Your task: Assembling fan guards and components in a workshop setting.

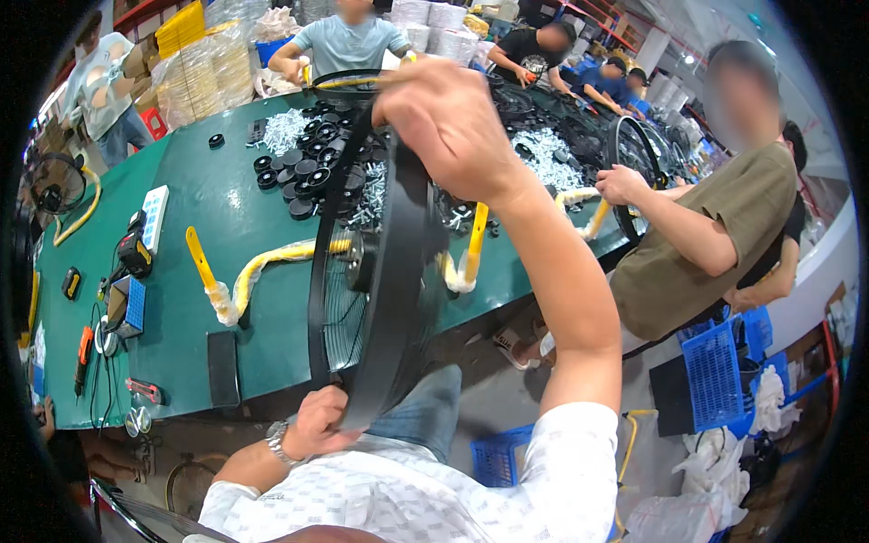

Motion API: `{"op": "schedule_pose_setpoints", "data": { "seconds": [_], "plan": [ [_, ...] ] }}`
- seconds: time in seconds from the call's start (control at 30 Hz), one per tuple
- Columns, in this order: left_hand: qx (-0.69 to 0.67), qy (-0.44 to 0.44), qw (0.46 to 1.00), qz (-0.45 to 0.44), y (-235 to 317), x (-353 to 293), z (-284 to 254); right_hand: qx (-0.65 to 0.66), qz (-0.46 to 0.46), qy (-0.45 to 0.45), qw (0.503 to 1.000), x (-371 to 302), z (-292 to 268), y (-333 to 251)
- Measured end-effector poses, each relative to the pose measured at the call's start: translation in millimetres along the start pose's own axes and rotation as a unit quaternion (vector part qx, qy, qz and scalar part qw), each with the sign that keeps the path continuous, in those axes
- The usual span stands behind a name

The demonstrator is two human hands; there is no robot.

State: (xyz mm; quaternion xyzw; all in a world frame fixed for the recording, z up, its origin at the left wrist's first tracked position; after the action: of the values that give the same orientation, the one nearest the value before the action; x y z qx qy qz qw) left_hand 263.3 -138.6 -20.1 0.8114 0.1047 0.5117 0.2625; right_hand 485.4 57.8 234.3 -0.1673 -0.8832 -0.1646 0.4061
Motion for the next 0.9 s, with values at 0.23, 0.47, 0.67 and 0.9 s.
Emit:
{"op": "schedule_pose_setpoints", "data": {
  "seconds": [0.23, 0.47, 0.67, 0.9],
  "plan": [
    [0.102, 0.188, 0.975, -0.065, -19.2, 38.6, 34.4, 0.242, 0.414, -0.082, 0.873, -116.6, 19.7, -162.9],
    [0.012, 0.112, 0.989, -0.1, -20.0, 33.5, 50.3, 0.381, 0.564, 0.171, 0.712, -190.3, 77.3, -163.5],
    [0.374, 0.295, 0.855, -0.206, -27.4, -41.5, -67.8, 0.474, 0.608, 0.195, 0.606, -219.9, 60.9, -120.9],
    [0.111, 0.226, 0.878, -0.408, -97.9, -85.0, -199.8, 0.616, 0.65, 0.127, 0.428, -267.6, 112.3, -80.2]
  ]
}}
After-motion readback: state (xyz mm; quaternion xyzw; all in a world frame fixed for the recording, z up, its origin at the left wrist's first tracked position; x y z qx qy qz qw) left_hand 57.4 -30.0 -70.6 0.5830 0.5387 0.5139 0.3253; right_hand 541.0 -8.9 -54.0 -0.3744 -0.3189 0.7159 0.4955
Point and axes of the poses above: each hand's wrist, its own x-axis towards the middle knuckle, its own z-axis out of the palm, y = z × x, the point moved 1 cm from there along x, towards the middle knuckle, and after that the axes turned 5 degrees about z, right-handed, at the moved point
